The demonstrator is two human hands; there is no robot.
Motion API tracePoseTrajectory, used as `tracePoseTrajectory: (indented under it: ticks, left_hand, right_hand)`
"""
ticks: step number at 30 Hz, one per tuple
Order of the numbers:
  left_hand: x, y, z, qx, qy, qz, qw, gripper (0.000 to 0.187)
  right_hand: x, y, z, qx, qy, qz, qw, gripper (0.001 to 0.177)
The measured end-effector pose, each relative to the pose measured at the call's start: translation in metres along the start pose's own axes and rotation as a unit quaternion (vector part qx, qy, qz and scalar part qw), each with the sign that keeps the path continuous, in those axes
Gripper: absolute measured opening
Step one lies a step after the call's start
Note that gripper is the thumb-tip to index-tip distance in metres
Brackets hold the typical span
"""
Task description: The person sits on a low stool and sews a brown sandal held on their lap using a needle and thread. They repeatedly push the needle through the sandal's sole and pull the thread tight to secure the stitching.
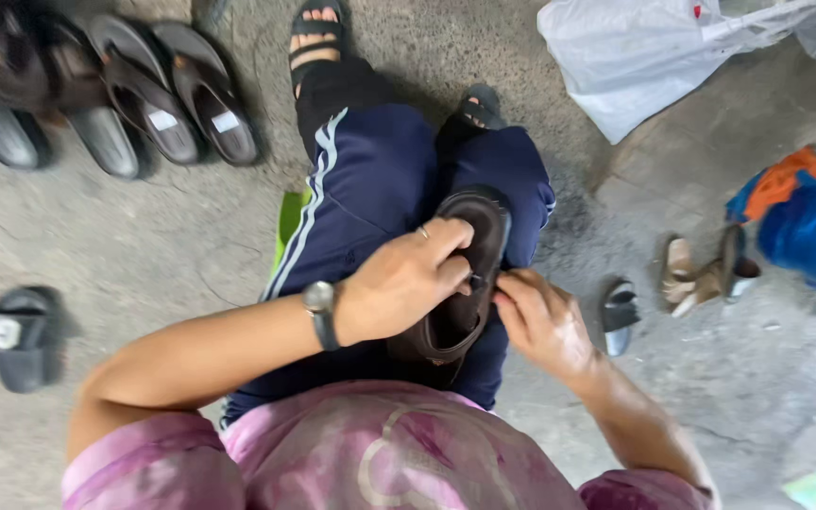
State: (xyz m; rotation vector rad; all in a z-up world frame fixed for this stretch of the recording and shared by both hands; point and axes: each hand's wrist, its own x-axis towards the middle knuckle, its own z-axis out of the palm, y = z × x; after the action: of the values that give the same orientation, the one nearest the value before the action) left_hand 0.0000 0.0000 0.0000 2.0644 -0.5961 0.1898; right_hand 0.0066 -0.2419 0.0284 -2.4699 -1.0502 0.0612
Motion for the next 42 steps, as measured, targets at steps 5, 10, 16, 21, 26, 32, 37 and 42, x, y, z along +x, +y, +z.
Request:
tracePoseTrajectory:
  ticks: [5, 10, 16, 21, 26, 32, 37, 42]
  left_hand:
    - [0.005, 0.009, -0.027, -0.524, -0.04, -0.107, 0.844, 0.004]
    - [0.009, 0.008, -0.014, -0.354, 0.015, -0.089, 0.931, 0.008]
    - [0.015, 0.011, -0.024, -0.242, -0.242, -0.183, 0.922, 0.048]
    - [0.016, 0.016, -0.002, -0.098, -0.164, -0.066, 0.979, 0.053]
    - [0.015, 0.008, 0.014, -0.143, -0.14, -0.064, 0.978, 0.064]
    - [0.015, 0.01, 0.012, -0.159, -0.118, -0.069, 0.978, 0.086]
    - [0.016, 0.012, 0.015, -0.155, -0.114, -0.067, 0.979, 0.083]
    - [0.02, 0.013, 0.02, -0.128, -0.115, -0.053, 0.984, 0.076]
  right_hand:
    - [-0.022, 0.009, 0.008, 0.052, -0.003, 0.051, 0.997, 0.025]
    - [-0.033, 0.01, 0.019, 0.072, 0.035, 0.091, 0.993, 0.027]
    - [-0.012, 0.0, -0.011, 0.06, 0.022, 0.04, 0.997, 0.025]
    - [-0.035, 0.037, -0.048, 0.068, -0.122, 0.096, 0.985, 0.039]
    - [-0.085, 0.059, -0.057, 0.196, -0.225, 0.223, 0.928, 0.049]
    - [-0.087, 0.011, -0.009, 0.54, -0.11, 0.208, 0.808, 0.033]
    - [-0.047, -0.004, 0.003, 0.222, 0.088, 0.42, 0.876, 0.016]
    - [-0.05, 0.004, -0.001, 0.169, 0.036, 0.263, 0.949, 0.01]
